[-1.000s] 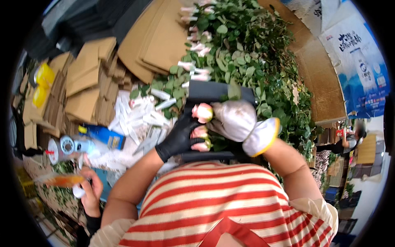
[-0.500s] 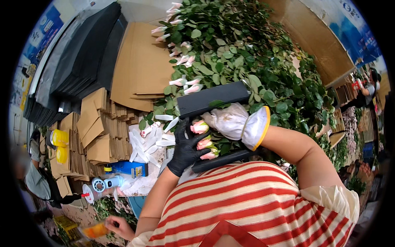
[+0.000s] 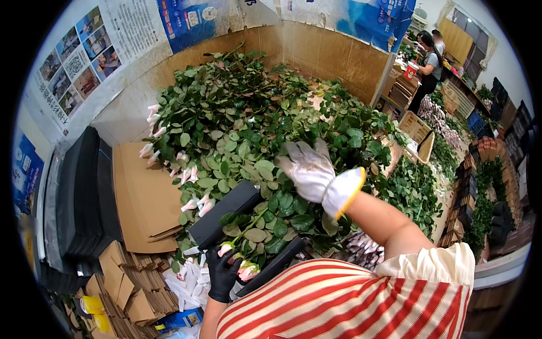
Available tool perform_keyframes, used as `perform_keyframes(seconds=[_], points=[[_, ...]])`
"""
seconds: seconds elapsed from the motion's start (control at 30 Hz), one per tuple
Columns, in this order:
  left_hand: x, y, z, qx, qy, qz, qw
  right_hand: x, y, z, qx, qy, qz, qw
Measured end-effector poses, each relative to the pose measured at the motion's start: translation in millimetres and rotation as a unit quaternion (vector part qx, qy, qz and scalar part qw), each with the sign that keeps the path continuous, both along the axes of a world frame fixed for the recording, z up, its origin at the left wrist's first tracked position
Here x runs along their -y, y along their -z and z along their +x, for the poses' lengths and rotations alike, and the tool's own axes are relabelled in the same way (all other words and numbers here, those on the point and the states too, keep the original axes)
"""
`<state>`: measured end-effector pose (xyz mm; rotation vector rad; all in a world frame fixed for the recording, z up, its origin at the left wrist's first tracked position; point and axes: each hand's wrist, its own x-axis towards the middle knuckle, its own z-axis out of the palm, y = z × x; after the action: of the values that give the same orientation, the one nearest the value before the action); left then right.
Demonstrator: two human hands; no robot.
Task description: The person arranges pink roses and green leaves into a black rectangular container. They place the flowers and foliage into the container, adjusting their positions with gloved hands. The person also handles a clear plastic sheet and a cardboard box during the process.
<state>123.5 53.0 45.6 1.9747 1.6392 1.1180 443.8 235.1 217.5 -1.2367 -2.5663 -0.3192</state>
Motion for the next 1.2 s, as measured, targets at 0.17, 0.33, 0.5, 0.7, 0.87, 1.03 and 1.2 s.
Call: perform_keyframes(seconds=[0.17, 0.33, 0.5, 0.7, 0.87, 1.03, 1.2], points=[[-4, 9, -1, 0.184, -0.013, -0.026, 0.982, -38, 65, 11, 0.087, 0.046, -0.138, 0.986], [-1, -23, 3, 0.033, -0.019, -0.009, 0.999, -7, 59, 1, 0.044, 0.131, -0.078, 0.987], [-21, -45, 10, -0.071, 0.025, -0.037, 0.996, -33, 97, 42, 0.041, 0.119, -0.352, 0.927], [-7, -16, 6, -0.021, -0.002, -0.041, 0.999, -86, -12, -28, -0.081, 0.008, 0.004, 0.997], [-5, -5, 4, 0.003, 0.027, -0.014, 1.0, -157, -40, -250, -0.05, -0.255, -0.219, 0.94], [-43, 15, -3, -0.023, 0.079, 0.016, 0.997, -301, 55, -428, -0.244, -0.317, -0.572, 0.716], [-40, -4, -9, 0.027, 0.046, -0.113, 0.992, -252, 70, -464, 0.007, -0.237, -0.176, 0.955]])
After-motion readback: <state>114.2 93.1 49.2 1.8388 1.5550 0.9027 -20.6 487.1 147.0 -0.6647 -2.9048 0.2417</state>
